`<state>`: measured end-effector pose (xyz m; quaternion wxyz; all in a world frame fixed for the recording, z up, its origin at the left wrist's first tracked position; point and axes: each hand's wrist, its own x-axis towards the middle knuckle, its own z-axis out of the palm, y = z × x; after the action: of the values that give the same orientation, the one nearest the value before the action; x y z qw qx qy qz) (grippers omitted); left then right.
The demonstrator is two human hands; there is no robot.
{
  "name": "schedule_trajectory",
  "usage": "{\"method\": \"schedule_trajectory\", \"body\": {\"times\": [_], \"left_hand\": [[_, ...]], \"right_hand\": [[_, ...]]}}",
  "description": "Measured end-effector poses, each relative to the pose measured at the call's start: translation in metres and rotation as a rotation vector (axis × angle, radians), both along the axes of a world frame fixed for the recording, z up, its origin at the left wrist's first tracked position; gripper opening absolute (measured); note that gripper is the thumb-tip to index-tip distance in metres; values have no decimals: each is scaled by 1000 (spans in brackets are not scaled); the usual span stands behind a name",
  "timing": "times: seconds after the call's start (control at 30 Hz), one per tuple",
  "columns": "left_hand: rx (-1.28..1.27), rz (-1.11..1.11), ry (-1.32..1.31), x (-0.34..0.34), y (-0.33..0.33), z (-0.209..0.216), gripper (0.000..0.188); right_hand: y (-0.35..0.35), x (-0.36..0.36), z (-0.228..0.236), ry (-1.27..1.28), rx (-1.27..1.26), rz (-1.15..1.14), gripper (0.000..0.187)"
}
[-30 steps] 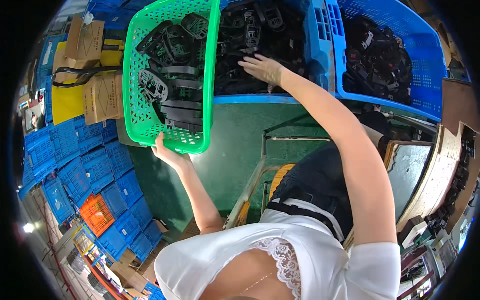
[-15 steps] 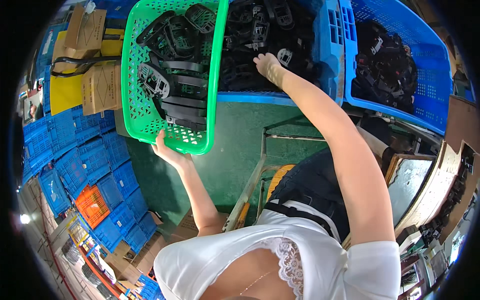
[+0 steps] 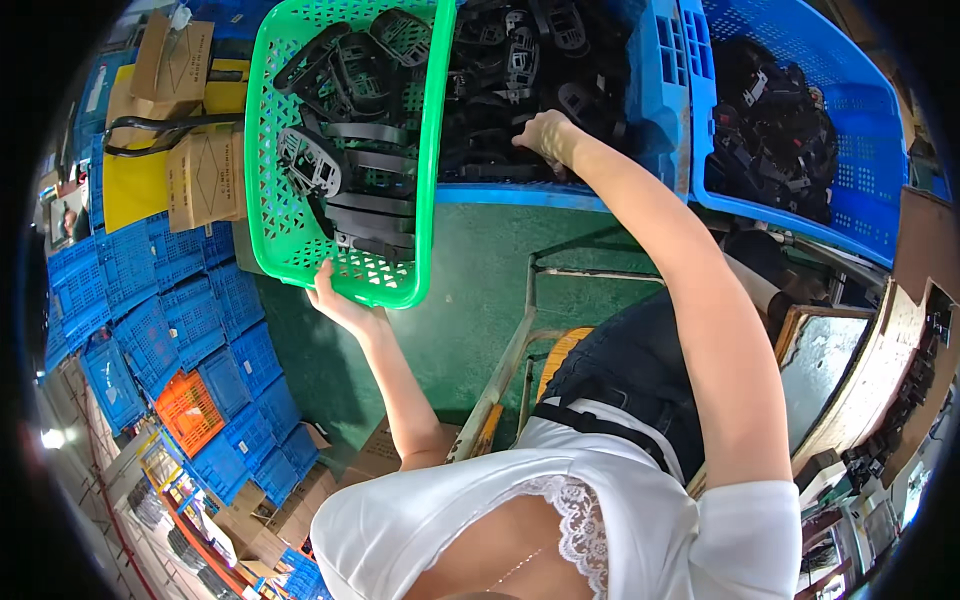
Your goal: Operates a press machine on plastic components and then sorts them into baskets from floor-level storage bins.
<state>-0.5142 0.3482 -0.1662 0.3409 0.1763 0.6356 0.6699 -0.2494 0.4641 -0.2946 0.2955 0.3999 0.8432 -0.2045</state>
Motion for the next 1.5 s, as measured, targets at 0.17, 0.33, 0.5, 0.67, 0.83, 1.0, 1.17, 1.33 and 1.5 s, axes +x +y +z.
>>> {"method": "schedule_trajectory", "body": {"times": [0.17, 0.33, 0.5, 0.67, 0.83, 1.0, 1.17, 1.33, 1.5], "left_hand": [[7, 7, -5, 6, 1, 5, 25], [-41, 42, -51, 12, 1, 10, 29], [-33, 40, -63, 13, 0, 13, 32], [-49, 64, -47, 11, -3, 17, 32], [-3, -9, -58, 11, 0, 8, 33], [20, 16, -59, 6, 0, 4, 33], [14, 3, -73, 19, 4, 11, 33], [-17, 46, -58, 12, 1, 7, 32], [-39, -4, -70, 1, -2, 3, 44]], "right_hand": [[1, 15, -7, 113, -34, -50, 70], [-5, 32, 3, 365, 96, -180, 51], [-1, 56, 59, 732, 239, -622, 38], [-13, 80, 143, 1192, 683, -1218, 31], [-5, 39, 256, 1561, 780, -1117, 27], [15, -19, 248, 1274, 661, -727, 57], [45, 43, 173, 2268, 597, -662, 15], [4, 100, 84, 1216, 632, -868, 20], [-21, 91, 27, 230, -176, -610, 113]]}}
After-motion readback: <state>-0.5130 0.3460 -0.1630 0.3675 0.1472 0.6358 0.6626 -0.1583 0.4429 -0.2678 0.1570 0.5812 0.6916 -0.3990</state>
